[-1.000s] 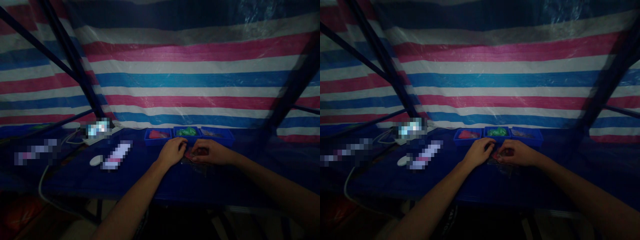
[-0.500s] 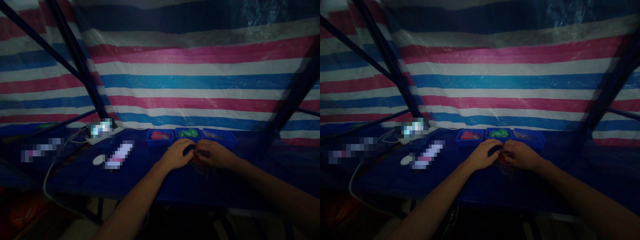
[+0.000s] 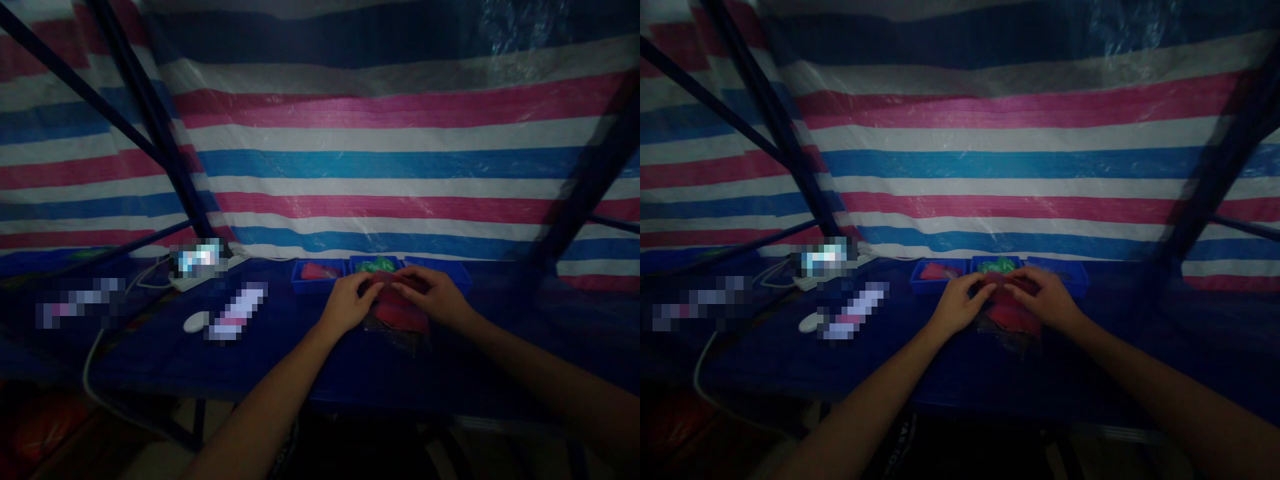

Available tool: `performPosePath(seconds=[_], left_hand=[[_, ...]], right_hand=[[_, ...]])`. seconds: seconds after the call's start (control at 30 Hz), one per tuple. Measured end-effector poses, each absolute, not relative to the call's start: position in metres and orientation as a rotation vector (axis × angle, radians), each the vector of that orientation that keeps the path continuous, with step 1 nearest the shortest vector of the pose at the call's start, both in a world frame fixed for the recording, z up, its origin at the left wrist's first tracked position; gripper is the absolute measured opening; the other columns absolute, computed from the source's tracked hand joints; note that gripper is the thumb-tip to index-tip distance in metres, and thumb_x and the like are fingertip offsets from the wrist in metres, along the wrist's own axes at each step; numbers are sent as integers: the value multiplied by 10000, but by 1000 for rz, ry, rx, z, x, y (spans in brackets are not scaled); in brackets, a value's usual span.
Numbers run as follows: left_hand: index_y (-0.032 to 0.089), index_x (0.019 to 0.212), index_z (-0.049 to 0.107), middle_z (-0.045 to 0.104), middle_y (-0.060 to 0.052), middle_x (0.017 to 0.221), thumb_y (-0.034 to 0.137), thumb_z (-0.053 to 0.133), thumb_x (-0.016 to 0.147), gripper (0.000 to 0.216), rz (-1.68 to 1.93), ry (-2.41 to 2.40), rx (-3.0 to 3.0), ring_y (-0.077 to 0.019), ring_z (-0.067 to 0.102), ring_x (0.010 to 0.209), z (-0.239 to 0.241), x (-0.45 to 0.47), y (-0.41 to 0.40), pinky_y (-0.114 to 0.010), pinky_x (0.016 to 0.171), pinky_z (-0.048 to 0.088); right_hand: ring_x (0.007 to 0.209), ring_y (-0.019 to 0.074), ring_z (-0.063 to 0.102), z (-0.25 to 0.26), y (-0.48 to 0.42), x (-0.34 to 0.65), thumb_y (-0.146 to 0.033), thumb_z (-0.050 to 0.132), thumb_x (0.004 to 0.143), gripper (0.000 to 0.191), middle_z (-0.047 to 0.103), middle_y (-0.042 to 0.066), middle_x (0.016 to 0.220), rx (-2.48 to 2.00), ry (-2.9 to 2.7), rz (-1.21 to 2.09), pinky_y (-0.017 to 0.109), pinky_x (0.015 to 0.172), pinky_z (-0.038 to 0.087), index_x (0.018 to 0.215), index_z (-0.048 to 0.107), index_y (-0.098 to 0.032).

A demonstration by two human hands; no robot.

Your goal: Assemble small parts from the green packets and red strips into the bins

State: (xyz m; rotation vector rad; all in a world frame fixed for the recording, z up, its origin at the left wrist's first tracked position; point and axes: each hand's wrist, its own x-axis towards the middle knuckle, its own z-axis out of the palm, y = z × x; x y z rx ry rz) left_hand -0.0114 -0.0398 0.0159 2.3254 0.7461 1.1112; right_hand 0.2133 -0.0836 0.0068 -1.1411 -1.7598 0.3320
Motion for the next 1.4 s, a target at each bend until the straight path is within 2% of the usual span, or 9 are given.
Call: performPosePath(seconds=[0.17,0.33,0.47,0.53,0.77,0.97,1.17,1.4], left_hand=[[188,1188,664,762,-79,1087,329,679,935,290,1131,671,2044,-211,726,975,6,-8,-34,-346,858,583],[206,1264,654,752,-93,1155,332,718,910,381,1139,618,2048,-212,718,1048,8,-6,-36,-370,945,569],[210,1088,753,775,-63,1064,363,661,947,228,1066,691,2234,-207,719,940,13,-8,-37,-355,868,561],[201,1045,764,781,-57,1008,360,633,963,222,1051,751,2261,-199,714,874,13,-10,-36,-342,814,556],[179,1061,746,786,-65,991,372,649,951,242,1083,803,2109,-193,726,833,10,-10,-33,-319,774,558],[180,1038,754,781,-55,973,402,594,982,279,1056,808,2187,-194,710,837,5,-10,-30,-307,759,535],[171,1056,750,778,-70,971,459,609,968,333,1088,820,2129,-192,703,814,4,-10,-28,-298,731,526],[178,1008,765,774,-50,930,496,598,968,361,1099,838,2113,-188,690,797,4,-11,-26,-277,694,495]], right_hand=[[919,271,756,2,-76,217,-484,797,805,375,789,68,1029,-1129,-1495,594,417,839,608,1071,731,-229],[919,290,752,8,-81,214,-521,833,749,467,791,70,1030,-1223,-1445,484,428,823,611,1097,734,-226],[943,289,750,9,-83,210,-489,841,752,427,788,71,1037,-1198,-1488,499,439,853,613,1078,730,-236],[982,284,748,7,-81,210,-465,840,764,425,783,72,1075,-1147,-1501,564,439,882,614,1109,716,-249],[1011,268,745,1,-74,212,-461,858,743,461,777,94,1057,-1021,-1391,700,438,951,601,1102,700,-218],[1022,251,741,3,-77,210,-431,873,735,540,774,75,1048,-1007,-1366,726,423,959,594,1198,676,-235],[917,232,746,-1,-72,215,-460,872,736,398,779,74,973,-1040,-1352,704,415,918,601,1009,730,-208],[929,259,752,0,-73,217,-478,868,734,393,794,77,988,-1073,-1346,690,455,910,609,1009,761,-219]])
